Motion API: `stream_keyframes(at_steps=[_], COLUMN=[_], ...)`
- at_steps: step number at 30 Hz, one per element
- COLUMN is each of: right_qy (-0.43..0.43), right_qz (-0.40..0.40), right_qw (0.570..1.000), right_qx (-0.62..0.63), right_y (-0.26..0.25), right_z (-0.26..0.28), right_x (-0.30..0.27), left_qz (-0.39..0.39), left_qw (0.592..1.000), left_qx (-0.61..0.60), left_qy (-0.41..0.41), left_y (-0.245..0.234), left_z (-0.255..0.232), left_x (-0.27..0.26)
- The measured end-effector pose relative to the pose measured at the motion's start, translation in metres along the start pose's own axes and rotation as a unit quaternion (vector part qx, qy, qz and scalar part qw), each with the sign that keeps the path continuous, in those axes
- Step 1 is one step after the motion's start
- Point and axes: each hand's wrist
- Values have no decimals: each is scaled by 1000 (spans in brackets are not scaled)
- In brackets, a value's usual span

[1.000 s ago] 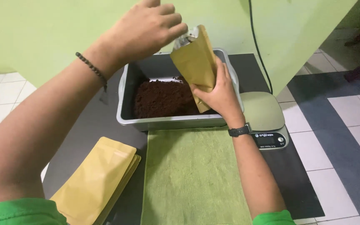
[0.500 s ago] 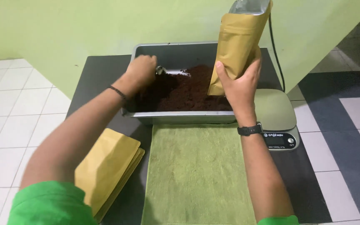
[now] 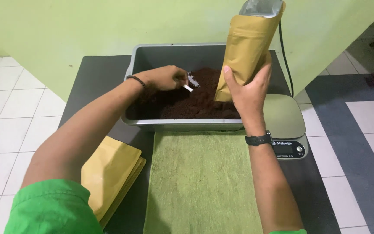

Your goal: Filling paper bags with ground coffee using a spoon and weighing them on a digital scale.

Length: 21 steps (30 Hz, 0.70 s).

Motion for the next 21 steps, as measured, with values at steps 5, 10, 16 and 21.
stream_keyframes(at_steps=[5,10,16,21], right_qy=[-13,-92,-95,-79], right_qz=[12,12,88,129], right_qw=[1000,996,991,986], right_qx=[6,-19,-46,-75], right_y=[1,10,6,2], right_z=[0,-18,-1,10], right_x=[-1,-3,-5,-7], left_qz=[-17,-31,-89,-98], left_qw=[998,996,985,983], left_qx=[-27,5,105,143], left_qy=[-59,-89,-102,-54], left_y=[-47,-112,-169,-174], left_z=[-16,-28,-67,-82], left_x=[-44,-78,-109,-83])
Point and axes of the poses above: each hand's wrist, its own x-axis towards the middle knuckle, its own y-axis out of the palm, z = x × y, and after that the axes turned 3 degrees about -z, right-handed
